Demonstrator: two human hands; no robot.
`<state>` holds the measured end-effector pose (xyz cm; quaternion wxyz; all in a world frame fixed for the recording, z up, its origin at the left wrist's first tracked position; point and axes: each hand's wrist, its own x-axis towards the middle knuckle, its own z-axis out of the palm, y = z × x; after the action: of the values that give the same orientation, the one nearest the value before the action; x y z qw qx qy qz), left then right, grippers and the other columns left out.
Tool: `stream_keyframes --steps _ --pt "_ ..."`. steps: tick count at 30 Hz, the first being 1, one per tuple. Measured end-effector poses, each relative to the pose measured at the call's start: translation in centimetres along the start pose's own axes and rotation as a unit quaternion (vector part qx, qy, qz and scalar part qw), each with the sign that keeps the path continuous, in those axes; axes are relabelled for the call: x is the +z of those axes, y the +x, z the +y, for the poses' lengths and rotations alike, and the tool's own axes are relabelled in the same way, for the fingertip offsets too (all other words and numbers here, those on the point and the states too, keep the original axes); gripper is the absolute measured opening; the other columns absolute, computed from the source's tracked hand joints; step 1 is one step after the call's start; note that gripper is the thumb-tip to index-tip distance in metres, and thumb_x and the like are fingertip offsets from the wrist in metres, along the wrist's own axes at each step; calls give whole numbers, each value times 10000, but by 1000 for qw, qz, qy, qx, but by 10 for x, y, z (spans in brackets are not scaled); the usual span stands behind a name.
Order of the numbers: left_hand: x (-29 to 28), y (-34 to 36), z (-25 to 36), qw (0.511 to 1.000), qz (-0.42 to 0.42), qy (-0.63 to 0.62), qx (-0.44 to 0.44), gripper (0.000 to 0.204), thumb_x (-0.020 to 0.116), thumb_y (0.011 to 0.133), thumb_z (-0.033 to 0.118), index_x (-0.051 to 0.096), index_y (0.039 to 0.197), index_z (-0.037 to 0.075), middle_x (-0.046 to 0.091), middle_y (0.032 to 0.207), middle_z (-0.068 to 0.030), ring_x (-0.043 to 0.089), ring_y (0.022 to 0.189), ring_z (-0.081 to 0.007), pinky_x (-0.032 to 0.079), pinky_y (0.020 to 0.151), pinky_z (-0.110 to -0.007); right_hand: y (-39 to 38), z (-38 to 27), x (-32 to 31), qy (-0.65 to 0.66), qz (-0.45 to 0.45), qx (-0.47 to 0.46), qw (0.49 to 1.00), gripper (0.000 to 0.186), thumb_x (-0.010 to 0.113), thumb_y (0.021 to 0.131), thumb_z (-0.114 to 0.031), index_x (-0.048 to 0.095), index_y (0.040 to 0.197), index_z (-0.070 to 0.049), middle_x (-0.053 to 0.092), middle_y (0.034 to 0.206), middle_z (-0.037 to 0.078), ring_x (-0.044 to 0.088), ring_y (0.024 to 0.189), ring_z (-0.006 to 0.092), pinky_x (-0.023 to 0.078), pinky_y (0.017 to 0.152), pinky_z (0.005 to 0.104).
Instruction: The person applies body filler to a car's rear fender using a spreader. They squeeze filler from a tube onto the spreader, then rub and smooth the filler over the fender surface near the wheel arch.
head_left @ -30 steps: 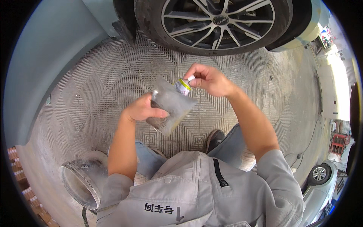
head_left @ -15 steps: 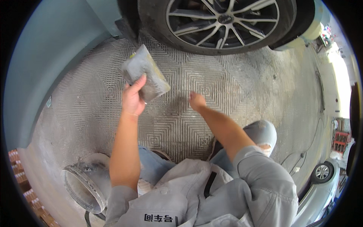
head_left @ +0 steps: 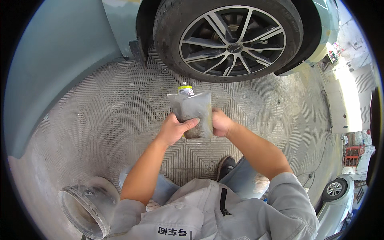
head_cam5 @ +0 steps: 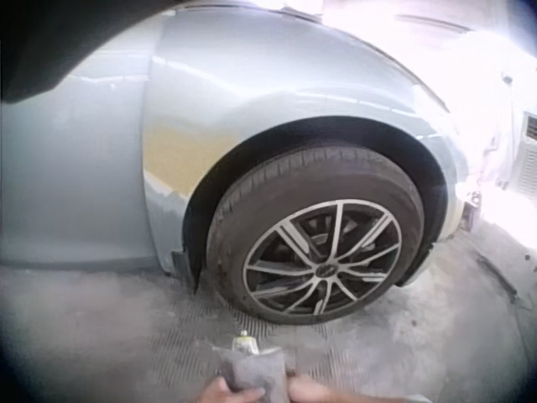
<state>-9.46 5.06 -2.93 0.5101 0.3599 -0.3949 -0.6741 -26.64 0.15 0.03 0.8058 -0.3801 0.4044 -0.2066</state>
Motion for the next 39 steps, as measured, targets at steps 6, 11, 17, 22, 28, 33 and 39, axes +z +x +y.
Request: stream_keyframes --steps 6,11,17,22,28,33,39 --pt "17 -8 -10 999 37 21 -18 395 752 777 190 610 1078 -23 652 1013 -71 598 943 -148 471 849 -297 11 14 -6 103 119 0 988 361 487 921 -117 445 1250 27 581 1121 162 606 975 269 508 855 409" --pt "-4 -1 -5 968 215 120 -37 442 759 759 316 640 976 -51 677 920 -120 644 872 -194 503 771 -319 26 2 -25 148 174 -163 960 263 457 937 -114 461 1167 13 597 1006 145 626 824 269 535 730 411" --pt "-56 2 -14 741 188 621 -171 674 537 834 590 638 807 -76 638 767 -246 637 713 -366 505 676 -409 7 -22 -59 155 269 -174 935 216 472 942 -136 464 1109 2 589 891 129 621 729 247 532 637 373" --pt "-54 9 -9 690 268 662 -117 710 396 909 573 628 749 -79 625 734 -260 618 731 -410 484 669 -465 -3 -19 -49 122 254 -127 951 288 496 944 -179 446 1159 4 576 911 134 617 782 236 537 650 384" --pt "-45 7 13 955 287 -53 -53 366 511 942 328 582 1033 -19 650 935 -114 634 796 -216 488 681 -363 -4 -20 -34 87 146 -113 979 235 566 919 -172 517 1087 -15 608 853 87 625 740 187 525 634 323" --pt "-34 3 16 988 154 -17 -5 241 520 940 146 534 1132 0 626 1069 -101 645 874 -193 562 666 -316 -9 -13 -18 -95 78 -38 992 399 599 896 -374 589 1041 -3 631 767 61 599 632 127 495 566 284" --pt "2 -5 3 981 164 78 63 203 601 889 73 591 1067 -25 644 988 -87 637 856 -168 572 690 -315 -12 -11 -5 -381 104 -103 913 436 633 852 -413 647 859 23 633 661 126 606 581 188 471 543 338"
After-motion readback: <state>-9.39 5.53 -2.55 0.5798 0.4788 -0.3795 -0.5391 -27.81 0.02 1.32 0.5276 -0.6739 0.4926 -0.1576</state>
